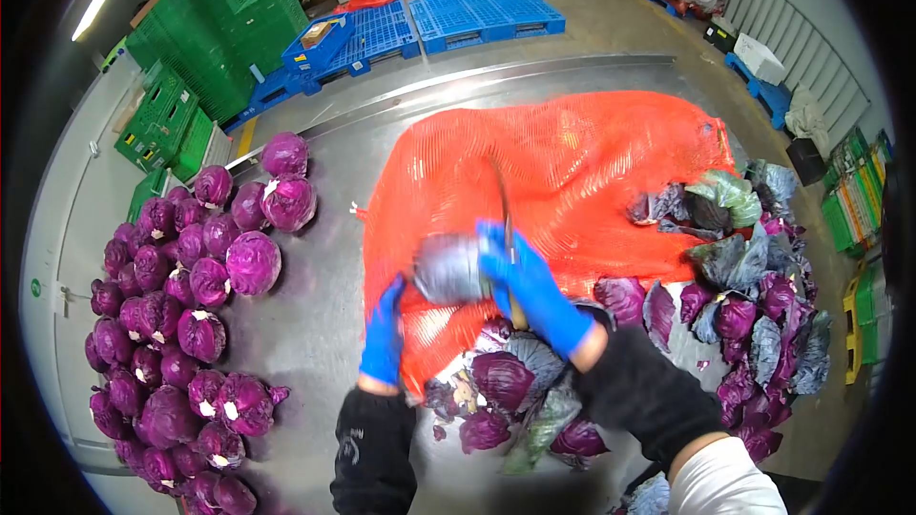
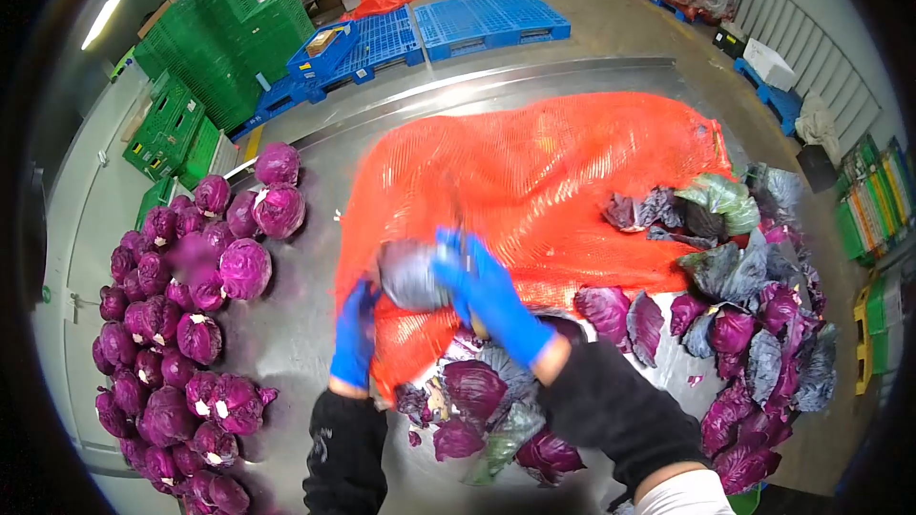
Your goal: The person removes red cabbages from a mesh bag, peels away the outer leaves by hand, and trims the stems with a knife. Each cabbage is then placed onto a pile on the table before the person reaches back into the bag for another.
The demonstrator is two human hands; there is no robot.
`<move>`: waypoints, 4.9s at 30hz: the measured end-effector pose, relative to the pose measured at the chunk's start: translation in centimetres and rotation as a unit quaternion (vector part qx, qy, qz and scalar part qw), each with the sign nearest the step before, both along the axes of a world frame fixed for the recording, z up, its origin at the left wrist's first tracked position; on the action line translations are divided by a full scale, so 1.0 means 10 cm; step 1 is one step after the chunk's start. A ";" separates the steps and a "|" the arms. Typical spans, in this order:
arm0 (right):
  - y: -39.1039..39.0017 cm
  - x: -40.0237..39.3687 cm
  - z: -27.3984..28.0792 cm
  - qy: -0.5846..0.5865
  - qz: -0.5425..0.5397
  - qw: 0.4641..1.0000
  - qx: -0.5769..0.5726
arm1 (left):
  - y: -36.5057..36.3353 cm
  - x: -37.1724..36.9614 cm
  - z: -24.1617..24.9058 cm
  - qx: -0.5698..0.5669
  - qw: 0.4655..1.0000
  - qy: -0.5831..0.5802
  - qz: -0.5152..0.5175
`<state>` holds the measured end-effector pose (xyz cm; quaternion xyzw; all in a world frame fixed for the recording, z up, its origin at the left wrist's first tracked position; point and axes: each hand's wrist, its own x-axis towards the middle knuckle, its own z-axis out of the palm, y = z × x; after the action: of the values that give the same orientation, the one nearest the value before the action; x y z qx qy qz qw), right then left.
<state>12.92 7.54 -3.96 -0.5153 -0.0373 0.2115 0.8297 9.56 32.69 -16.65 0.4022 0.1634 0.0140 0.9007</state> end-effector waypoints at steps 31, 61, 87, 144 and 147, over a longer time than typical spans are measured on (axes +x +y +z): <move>-0.99 -3.36 0.20 0.057 -0.002 0.971 -0.233 | -1.46 -2.63 1.09 -0.152 0.988 -0.005 0.010; -0.41 -3.71 -0.13 -0.066 0.164 0.895 -0.409 | -0.92 -3.81 1.09 0.554 0.832 0.016 -0.011; -0.38 -3.44 -0.21 -0.088 0.301 0.802 -0.509 | -1.05 -3.98 1.05 0.608 0.794 -0.026 0.009; -0.71 -3.50 -0.51 -0.197 0.129 0.872 -0.430 | -1.17 -4.12 0.95 0.465 0.876 -0.011 -0.124; -1.06 -3.36 -1.09 -0.089 0.020 0.870 -0.484 | -1.06 -4.19 0.93 0.443 0.887 -0.032 -0.124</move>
<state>-20.70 -3.11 -14.83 -0.8679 -0.0144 0.1729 0.4655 -32.32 22.11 -7.37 0.7758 0.0603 -0.0146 0.6280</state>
